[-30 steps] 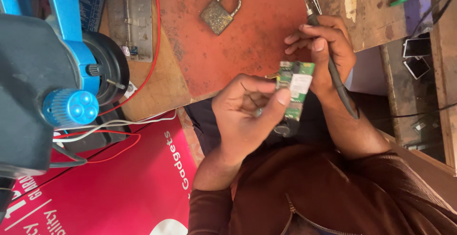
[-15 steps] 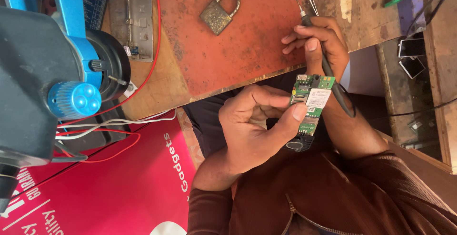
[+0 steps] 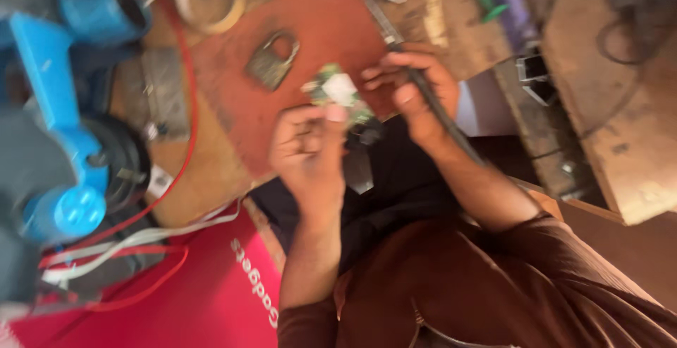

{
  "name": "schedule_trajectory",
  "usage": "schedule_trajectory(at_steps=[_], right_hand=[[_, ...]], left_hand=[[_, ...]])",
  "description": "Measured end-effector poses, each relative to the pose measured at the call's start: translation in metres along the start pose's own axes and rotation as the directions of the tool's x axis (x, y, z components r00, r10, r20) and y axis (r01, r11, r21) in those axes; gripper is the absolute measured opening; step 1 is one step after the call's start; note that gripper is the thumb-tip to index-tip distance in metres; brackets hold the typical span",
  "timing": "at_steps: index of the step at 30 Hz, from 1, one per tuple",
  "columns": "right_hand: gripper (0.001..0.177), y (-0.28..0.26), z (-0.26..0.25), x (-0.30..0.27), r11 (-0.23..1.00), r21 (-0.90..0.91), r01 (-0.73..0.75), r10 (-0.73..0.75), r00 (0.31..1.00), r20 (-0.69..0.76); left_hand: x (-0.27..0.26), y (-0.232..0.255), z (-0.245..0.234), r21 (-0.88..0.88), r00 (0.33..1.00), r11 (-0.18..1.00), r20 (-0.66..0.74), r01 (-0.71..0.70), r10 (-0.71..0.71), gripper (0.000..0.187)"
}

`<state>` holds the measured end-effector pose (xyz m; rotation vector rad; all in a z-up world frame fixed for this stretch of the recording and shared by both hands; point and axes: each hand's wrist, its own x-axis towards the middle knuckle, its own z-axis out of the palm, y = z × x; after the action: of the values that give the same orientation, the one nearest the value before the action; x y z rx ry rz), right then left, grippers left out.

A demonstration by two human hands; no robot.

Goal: The person uses a soldering iron to work on a small green circuit board, repeatedly touching the tip to various points on the board. The person then connects a USB cable to the board and uses multimeter probes to test connections.

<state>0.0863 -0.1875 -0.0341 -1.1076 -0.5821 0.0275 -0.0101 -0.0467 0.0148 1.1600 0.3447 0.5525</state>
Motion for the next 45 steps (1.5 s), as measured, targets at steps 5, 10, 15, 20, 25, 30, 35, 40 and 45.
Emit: schedule_trajectory(at_steps=[5,10,15,20,25,30,35,40,45], right_hand=[[0.054,-0.007,-0.005,-0.008,0.954,0.267,-0.139,0.146,0.989,-0.005],[0.049,-0.012,-0.004,-0.004,0.977,0.15,-0.154,0.169,0.981,-0.096],[0.046,-0.028,-0.007,0.007,0.99,0.046,-0.133,0.137,0.986,-0.1],[0.041,-0.042,-0.012,0.01,0.942,-0.336,0.002,-0.03,0.996,-0.079],[0.041,-0.039,-0.009,0.011,0.944,-0.33,0.006,-0.029,0.998,-0.065],[0.041,-0.036,-0.008,0.01,0.93,-0.366,0.037,-0.055,0.998,-0.037],[0.042,-0.037,-0.004,0.011,0.912,-0.41,0.033,-0.042,0.999,-0.013],[0.034,-0.032,-0.004,0.011,0.947,-0.319,0.035,-0.044,0.999,-0.022],[0.022,-0.01,-0.01,0.0,0.944,-0.331,0.001,-0.015,0.999,-0.041]], left_hand=[[0.023,-0.016,0.008,-0.195,1.0,0.981,-0.017,-0.013,0.01,0.042],[0.021,-0.01,0.022,-0.091,0.999,0.995,0.015,0.037,-0.035,0.072],[0.017,-0.008,0.014,0.08,0.983,0.994,0.161,0.072,-0.084,0.063],[0.036,-0.018,-0.007,0.327,0.943,0.945,0.307,0.022,-0.129,0.045],[0.059,-0.024,-0.03,0.501,0.887,0.863,0.424,-0.064,-0.181,0.034],[0.067,-0.029,-0.039,0.422,0.86,0.898,0.498,-0.124,-0.115,0.034],[0.065,-0.024,-0.042,0.397,0.853,0.909,0.511,-0.125,-0.106,0.049],[0.063,-0.026,-0.045,0.362,0.932,0.932,0.344,-0.019,-0.114,0.042],[0.069,-0.029,-0.061,0.342,0.968,0.937,0.2,0.076,-0.152,0.046]])
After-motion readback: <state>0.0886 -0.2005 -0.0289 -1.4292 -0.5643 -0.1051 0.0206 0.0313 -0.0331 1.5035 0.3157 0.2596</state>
